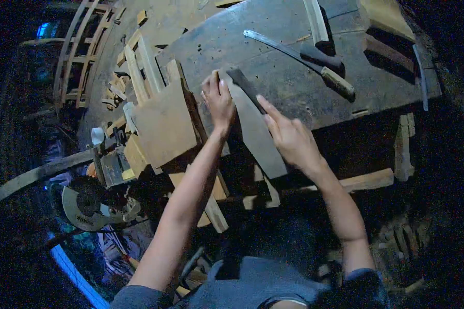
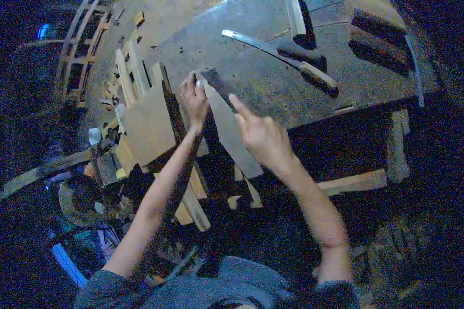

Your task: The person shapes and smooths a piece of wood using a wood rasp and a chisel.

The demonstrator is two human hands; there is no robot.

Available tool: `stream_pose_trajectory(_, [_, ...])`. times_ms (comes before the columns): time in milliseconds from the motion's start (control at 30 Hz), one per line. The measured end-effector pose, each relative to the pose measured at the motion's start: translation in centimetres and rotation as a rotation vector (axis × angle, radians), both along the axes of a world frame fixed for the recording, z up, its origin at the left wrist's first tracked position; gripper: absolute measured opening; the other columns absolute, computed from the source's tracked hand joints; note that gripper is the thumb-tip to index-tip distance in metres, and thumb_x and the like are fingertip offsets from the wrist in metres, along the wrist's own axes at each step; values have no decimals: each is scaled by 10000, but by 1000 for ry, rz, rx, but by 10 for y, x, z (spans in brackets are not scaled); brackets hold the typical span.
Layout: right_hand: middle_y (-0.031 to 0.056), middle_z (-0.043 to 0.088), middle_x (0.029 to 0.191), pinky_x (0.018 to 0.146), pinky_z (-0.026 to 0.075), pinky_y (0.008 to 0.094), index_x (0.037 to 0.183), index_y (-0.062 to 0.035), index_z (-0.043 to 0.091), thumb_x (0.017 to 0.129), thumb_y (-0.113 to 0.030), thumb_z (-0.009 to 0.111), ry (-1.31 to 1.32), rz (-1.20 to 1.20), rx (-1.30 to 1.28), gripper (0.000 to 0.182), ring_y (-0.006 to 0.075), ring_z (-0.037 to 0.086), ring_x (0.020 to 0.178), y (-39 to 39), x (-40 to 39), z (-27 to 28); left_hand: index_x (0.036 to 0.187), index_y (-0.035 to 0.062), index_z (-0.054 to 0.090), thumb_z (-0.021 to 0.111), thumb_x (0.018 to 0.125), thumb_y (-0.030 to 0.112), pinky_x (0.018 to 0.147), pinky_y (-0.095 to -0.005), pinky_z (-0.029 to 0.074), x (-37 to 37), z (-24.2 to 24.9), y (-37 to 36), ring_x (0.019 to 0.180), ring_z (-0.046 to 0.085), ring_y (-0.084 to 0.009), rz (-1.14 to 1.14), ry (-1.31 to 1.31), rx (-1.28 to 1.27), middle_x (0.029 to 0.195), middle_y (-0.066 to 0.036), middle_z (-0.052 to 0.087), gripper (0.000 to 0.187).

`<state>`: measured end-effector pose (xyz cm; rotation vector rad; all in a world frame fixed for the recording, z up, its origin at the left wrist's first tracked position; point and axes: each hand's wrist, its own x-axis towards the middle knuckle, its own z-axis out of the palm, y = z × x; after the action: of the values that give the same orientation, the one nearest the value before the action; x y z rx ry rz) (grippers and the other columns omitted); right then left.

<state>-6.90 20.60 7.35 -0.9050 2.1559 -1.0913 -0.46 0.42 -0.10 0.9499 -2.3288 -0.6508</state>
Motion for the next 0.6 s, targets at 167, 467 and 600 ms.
stream_pose_trajectory(167, [272, 616, 699, 626, 504, 569, 1413, -304, 356, 960, -354, 417, 30, 28, 75, 459, 468, 611, 677, -6, -5, -12, 1258, 51, 503, 427, 944, 227, 1022, -447, 267, 1, -10, -7, 1163, 432, -324, -5, 44, 27, 1199, -155, 494, 367])
stream_pose_trajectory(467, [288, 591, 669, 582, 471, 582, 1432, -242, 325, 962, -303, 416, -91, -38, -1, 483, 469, 603, 651, 9, 23, -7, 1263, 106, 529, 464, 935, 235, 992, -452, 301, 4, 8, 4, 1159, 437, -308, -100, -31, 25, 1204, -119, 503, 358])
stream_pose_trajectory(600, [254, 572, 604, 502, 444, 541, 1459, -166, 266, 963, -246, 430, -183, -118, -29, 528, 425, 592, 558, 27, 63, -9, 1266, 137, 538, 479, 930, 245, 1014, -453, 291, 12, 13, 20, 1200, 425, -300, -170, -94, 66, 1232, -99, 504, 358])
